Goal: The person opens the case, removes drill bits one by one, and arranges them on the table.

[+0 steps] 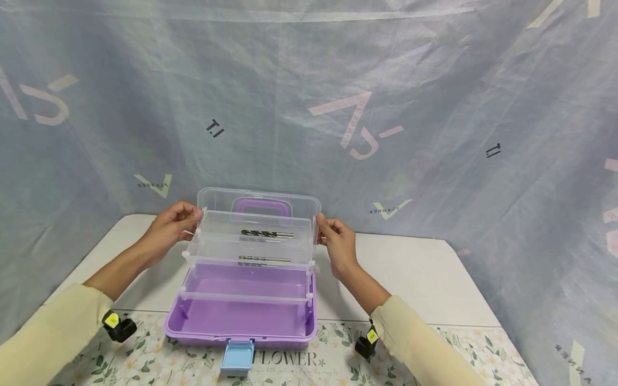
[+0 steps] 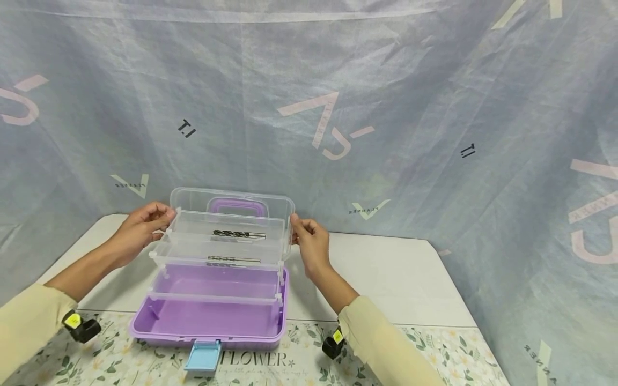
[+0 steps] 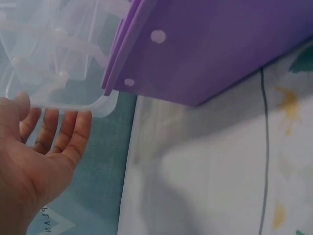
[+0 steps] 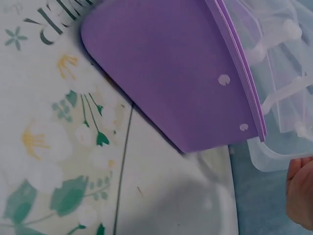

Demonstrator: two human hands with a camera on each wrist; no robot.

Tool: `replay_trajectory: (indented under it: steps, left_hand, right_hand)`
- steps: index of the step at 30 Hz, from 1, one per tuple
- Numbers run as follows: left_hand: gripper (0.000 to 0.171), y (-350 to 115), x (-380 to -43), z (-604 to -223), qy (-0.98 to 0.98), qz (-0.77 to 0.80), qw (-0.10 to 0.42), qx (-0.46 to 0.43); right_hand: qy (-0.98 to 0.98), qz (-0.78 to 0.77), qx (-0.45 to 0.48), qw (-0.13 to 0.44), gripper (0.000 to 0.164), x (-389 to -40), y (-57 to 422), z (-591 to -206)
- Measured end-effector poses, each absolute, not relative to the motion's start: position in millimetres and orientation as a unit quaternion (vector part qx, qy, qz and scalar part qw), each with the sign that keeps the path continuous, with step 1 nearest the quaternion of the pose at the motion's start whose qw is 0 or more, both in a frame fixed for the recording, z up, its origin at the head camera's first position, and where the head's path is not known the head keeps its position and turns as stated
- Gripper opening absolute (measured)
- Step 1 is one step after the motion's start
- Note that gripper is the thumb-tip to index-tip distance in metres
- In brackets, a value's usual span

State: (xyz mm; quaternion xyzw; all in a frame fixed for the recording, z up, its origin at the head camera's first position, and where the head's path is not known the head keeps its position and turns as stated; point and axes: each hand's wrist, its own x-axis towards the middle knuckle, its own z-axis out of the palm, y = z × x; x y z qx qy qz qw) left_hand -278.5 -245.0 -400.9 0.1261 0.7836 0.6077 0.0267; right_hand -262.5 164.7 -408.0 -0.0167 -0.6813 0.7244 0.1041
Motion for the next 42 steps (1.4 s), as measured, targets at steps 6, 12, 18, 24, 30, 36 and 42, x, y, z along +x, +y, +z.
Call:
replay_trajectory:
  steps: [6, 12, 18, 24, 30, 36, 42]
  left_hand:
    - [0.030, -240.1, -284.5, -406.7, 0.791, 0.604, 0.032, 0.095]
    - [0.049, -237.4, -288.1, -412.0, 0.782, 0.617, 0.042, 0.076]
    - [0.053, -235.6, -290.9, -414.6, 0.794, 0.602, 0.064, 0.051]
    - [0.055, -236.5, -293.4, -417.1, 0.795, 0.600, 0.084, 0.038]
    - [0.055, -235.1, -295.9, -422.7, 0.783, 0.611, 0.106, 0.043]
    - [0.054, -235.5, -296.0, -428.4, 0.774, 0.619, 0.120, 0.053]
    - [0.051, -236.8, -297.4, -433.3, 0.775, 0.615, 0.135, 0.050]
  right_hand:
    - [-0.696, 0.712, -0.038, 0.083, 0.038, -273.7, 163.5, -408.0]
    - [-0.704, 0.705, -0.062, 0.056, 0.041, -283.4, 162.8, -411.5]
    - [-0.700, 0.709, -0.081, 0.026, 0.036, -289.0, 162.8, -414.9]
    - [-0.699, 0.709, -0.087, 0.002, 0.029, -291.7, 162.9, -416.9]
    - [-0.703, 0.705, -0.088, -0.017, 0.027, -292.7, 165.2, -423.1]
    - [-0.705, 0.702, -0.091, -0.033, 0.034, -292.3, 166.7, -431.6]
    - [-0.705, 0.703, -0.094, -0.034, 0.035, -290.4, 166.4, -436.4]
